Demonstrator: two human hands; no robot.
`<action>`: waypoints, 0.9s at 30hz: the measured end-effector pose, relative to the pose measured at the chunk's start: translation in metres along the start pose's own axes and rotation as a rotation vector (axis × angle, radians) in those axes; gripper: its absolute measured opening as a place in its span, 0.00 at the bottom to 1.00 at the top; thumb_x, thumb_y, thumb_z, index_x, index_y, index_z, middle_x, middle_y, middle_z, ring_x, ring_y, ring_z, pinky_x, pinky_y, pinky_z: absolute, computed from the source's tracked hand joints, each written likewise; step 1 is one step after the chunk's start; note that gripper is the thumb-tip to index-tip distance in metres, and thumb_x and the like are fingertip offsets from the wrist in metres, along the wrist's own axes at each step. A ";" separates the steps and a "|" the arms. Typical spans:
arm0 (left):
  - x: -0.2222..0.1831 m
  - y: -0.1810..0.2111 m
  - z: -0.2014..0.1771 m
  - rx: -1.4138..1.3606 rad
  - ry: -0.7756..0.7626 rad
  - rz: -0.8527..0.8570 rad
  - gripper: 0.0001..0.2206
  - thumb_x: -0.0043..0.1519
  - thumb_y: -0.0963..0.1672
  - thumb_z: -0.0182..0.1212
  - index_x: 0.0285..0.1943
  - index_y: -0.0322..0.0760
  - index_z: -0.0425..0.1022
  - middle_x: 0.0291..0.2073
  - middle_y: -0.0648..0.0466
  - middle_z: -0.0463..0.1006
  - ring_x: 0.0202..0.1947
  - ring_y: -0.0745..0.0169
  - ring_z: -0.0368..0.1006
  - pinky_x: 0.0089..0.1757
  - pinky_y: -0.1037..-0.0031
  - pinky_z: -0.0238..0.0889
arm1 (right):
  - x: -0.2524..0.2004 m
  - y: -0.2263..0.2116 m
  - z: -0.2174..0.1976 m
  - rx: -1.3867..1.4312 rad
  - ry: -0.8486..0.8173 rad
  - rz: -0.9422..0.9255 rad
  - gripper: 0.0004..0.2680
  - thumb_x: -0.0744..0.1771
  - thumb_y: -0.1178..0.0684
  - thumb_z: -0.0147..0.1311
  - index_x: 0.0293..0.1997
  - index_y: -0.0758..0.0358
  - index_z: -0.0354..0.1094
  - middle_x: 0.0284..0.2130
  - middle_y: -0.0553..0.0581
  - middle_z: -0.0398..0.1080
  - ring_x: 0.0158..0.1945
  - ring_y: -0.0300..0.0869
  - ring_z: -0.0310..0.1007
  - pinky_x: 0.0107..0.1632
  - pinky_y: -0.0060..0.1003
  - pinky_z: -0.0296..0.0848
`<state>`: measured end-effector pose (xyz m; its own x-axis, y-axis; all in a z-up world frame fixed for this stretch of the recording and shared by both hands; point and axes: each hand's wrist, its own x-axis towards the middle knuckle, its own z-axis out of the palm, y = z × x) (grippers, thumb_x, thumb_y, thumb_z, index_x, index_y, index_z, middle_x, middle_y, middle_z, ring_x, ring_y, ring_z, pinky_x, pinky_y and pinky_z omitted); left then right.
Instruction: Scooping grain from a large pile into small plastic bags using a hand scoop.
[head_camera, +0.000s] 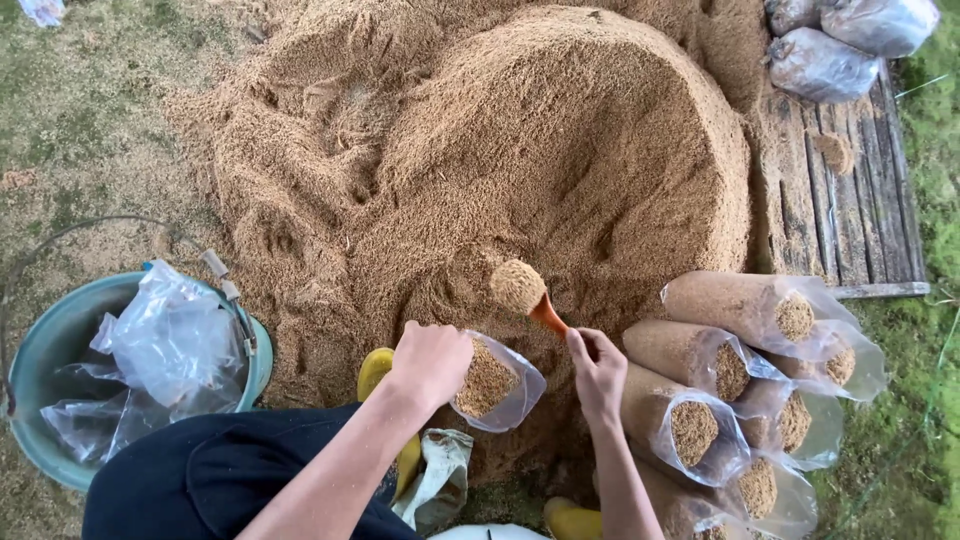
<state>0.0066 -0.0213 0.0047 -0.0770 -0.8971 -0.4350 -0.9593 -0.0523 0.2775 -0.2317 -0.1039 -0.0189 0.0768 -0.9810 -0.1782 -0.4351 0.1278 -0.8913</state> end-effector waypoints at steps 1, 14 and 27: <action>0.001 -0.002 0.004 -0.015 0.007 -0.001 0.06 0.56 0.39 0.60 0.38 0.36 0.82 0.30 0.50 0.83 0.36 0.46 0.82 0.42 0.45 0.68 | -0.006 -0.001 -0.009 -0.035 0.030 -0.049 0.08 0.68 0.49 0.60 0.42 0.63 0.79 0.18 0.56 0.68 0.23 0.36 0.58 0.29 0.33 0.60; -0.004 -0.003 0.008 -0.025 -0.024 -0.014 0.07 0.55 0.38 0.60 0.36 0.39 0.83 0.32 0.50 0.85 0.39 0.45 0.83 0.46 0.44 0.68 | -0.028 0.022 -0.018 -0.102 0.144 -0.119 0.06 0.72 0.54 0.51 0.51 0.62 0.71 0.25 0.58 0.72 0.31 0.40 0.66 0.38 0.38 0.67; -0.011 0.003 0.012 0.029 0.031 -0.021 0.07 0.56 0.39 0.61 0.40 0.44 0.81 0.31 0.58 0.83 0.37 0.52 0.82 0.46 0.44 0.66 | 0.073 0.174 0.102 -0.253 0.000 0.216 0.08 0.69 0.47 0.54 0.53 0.45 0.76 0.26 0.51 0.78 0.36 0.44 0.77 0.42 0.39 0.70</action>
<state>0.0008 -0.0065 -0.0003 -0.0484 -0.9089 -0.4141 -0.9681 -0.0593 0.2433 -0.2099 -0.1382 -0.2292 -0.0415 -0.9351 -0.3518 -0.6505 0.2926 -0.7009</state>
